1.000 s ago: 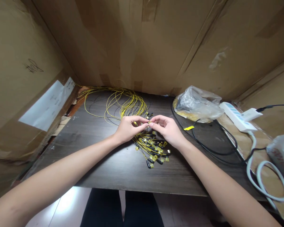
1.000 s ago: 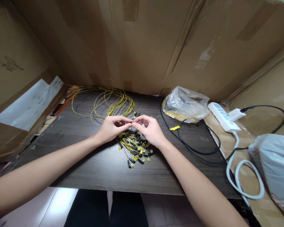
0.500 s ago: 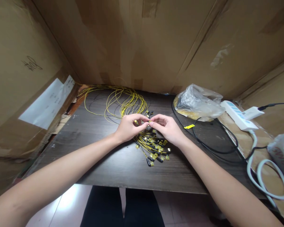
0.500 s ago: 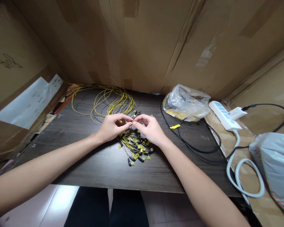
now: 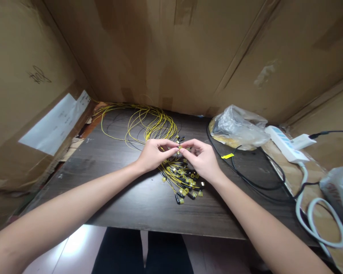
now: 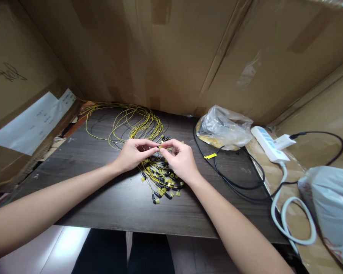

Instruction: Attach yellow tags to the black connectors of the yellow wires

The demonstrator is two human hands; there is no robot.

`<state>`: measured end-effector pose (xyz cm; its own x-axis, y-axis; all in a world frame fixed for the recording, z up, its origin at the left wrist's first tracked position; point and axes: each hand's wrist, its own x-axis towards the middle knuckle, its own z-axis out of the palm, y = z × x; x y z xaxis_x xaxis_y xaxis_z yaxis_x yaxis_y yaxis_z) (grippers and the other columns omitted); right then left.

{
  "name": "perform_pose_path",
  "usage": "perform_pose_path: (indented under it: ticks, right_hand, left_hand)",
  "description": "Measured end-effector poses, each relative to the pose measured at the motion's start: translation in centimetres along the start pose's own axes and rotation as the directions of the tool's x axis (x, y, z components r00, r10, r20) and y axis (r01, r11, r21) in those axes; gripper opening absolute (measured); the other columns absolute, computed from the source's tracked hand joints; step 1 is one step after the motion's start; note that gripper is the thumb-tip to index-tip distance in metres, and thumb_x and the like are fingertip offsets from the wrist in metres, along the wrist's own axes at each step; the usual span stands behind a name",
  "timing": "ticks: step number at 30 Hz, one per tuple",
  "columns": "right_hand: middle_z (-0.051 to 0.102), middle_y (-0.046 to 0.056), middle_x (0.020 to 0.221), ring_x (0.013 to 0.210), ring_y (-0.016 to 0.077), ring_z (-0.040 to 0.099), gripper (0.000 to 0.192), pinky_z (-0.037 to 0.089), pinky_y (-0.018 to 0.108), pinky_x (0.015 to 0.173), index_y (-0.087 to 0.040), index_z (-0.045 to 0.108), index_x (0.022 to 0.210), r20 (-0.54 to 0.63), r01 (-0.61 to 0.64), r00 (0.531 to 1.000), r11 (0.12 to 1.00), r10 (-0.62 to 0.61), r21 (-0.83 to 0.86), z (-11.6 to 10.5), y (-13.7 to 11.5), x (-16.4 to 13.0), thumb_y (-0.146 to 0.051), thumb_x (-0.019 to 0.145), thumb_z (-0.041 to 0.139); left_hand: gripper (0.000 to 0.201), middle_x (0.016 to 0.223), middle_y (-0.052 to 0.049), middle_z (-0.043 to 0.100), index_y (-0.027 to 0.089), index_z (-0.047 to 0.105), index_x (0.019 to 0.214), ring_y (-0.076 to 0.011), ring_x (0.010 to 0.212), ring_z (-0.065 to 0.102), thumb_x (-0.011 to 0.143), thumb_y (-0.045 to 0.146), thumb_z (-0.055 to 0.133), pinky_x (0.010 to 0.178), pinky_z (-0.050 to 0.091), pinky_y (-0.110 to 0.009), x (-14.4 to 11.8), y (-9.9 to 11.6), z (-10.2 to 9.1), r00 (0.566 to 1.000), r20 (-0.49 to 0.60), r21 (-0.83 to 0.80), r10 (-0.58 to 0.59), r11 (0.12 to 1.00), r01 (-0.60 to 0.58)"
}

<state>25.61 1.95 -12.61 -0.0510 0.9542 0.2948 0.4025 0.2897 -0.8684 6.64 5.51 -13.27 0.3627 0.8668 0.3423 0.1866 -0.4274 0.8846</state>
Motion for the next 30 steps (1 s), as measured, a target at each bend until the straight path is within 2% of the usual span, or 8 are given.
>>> perform_pose_path:
  ticks: [2,5,8,11,15,20,26,30]
  right_hand:
    - [0.044,-0.006,0.053,0.049,0.0102,0.036,0.018,0.029,0.025,0.049,-0.017,0.075,0.094,-0.028,0.045,0.998,0.996,-0.047,-0.075,0.06,-0.05,-0.15,-0.033,0.086,0.069]
    - [0.041,-0.007,0.052,0.049,0.0101,0.036,0.017,0.030,0.026,0.050,-0.018,0.075,0.094,-0.034,0.072,0.997,0.992,-0.076,-0.102,0.06,-0.15,-0.21,-0.031,0.086,0.069]
    - [0.050,-0.004,0.056,0.049,0.0101,0.037,0.022,0.029,0.026,0.049,-0.017,0.074,0.093,-0.018,0.030,0.999,0.999,-0.030,-0.023,0.03,-0.16,-0.08,-0.037,0.085,0.070]
    - [0.065,0.002,0.071,0.053,0.0115,0.046,0.026,0.034,0.026,0.050,-0.016,0.073,0.090,0.010,-0.022,1.000,0.999,0.021,0.038,0.04,-0.11,0.11,-0.041,0.085,0.069]
    - [0.068,0.003,0.074,0.064,0.0159,0.058,0.029,0.043,0.028,0.060,-0.017,0.070,0.083,0.101,-0.031,0.995,0.999,0.027,0.031,0.11,-0.05,0.17,-0.043,0.091,0.059]
    - [0.069,0.004,0.080,0.067,0.0170,0.061,0.025,0.046,0.029,0.061,-0.017,0.069,0.090,0.097,-0.024,0.995,0.999,0.021,0.039,0.13,0.09,0.14,-0.042,0.088,0.064]
    - [0.072,0.006,0.081,0.067,0.0172,0.063,0.026,0.048,0.029,0.061,-0.016,0.071,0.090,0.107,-0.056,0.993,0.992,0.043,0.116,0.10,0.27,0.28,-0.042,0.084,0.069]
    - [0.073,0.007,0.082,0.069,0.0185,0.065,0.025,0.051,0.030,0.063,-0.016,0.073,0.090,0.087,-0.066,0.995,0.989,0.055,0.129,0.15,0.08,0.21,-0.040,0.082,0.071]
  left_hand:
    - [0.016,0.083,-0.005,0.078,0.016,0.080,0.094,-0.0140,0.070,0.069,0.085,0.026,0.073,0.061,0.051,-0.023,-0.06,0.07,0.00,1.000,-0.003,0.015,0.003,1.000,-0.003]
    - [0.015,0.083,-0.005,0.078,0.016,0.079,0.095,-0.0136,0.069,0.069,0.086,0.026,0.072,0.061,0.052,-0.023,-0.15,0.23,0.01,1.000,-0.011,0.042,0.022,0.999,-0.022]
    - [0.013,0.085,-0.004,0.079,0.017,0.079,0.094,-0.0132,0.070,0.069,0.086,0.025,0.072,0.060,0.051,-0.022,-0.22,0.37,0.03,0.998,-0.024,0.083,0.061,0.995,-0.058]
    - [0.012,0.088,-0.004,0.079,0.017,0.079,0.093,-0.0129,0.072,0.070,0.086,0.024,0.071,0.059,0.051,-0.021,-0.27,0.38,0.06,0.993,-0.030,0.131,0.117,0.985,-0.112]
    - [0.011,0.090,-0.005,0.079,0.017,0.079,0.093,-0.0134,0.075,0.071,0.087,0.023,0.071,0.060,0.051,-0.021,-0.30,0.26,0.08,0.987,-0.043,0.168,0.154,0.975,-0.145]
    - [0.013,0.089,-0.005,0.079,0.017,0.079,0.093,-0.0147,0.076,0.071,0.086,0.024,0.072,0.062,0.053,-0.023,-0.21,0.22,0.07,0.993,-0.041,0.126,0.111,0.986,-0.105]
    - [0.015,0.090,-0.006,0.079,0.017,0.080,0.094,-0.0163,0.077,0.072,0.084,0.027,0.074,0.066,0.056,-0.024,0.14,0.03,-0.04,1.000,-0.004,-0.028,-0.015,1.000,0.015]
    - [0.016,0.086,-0.006,0.079,0.017,0.080,0.094,-0.0143,0.069,0.070,0.083,0.027,0.074,0.060,0.053,-0.023,0.14,0.06,-0.07,1.000,0.002,-0.047,-0.030,0.998,0.030]
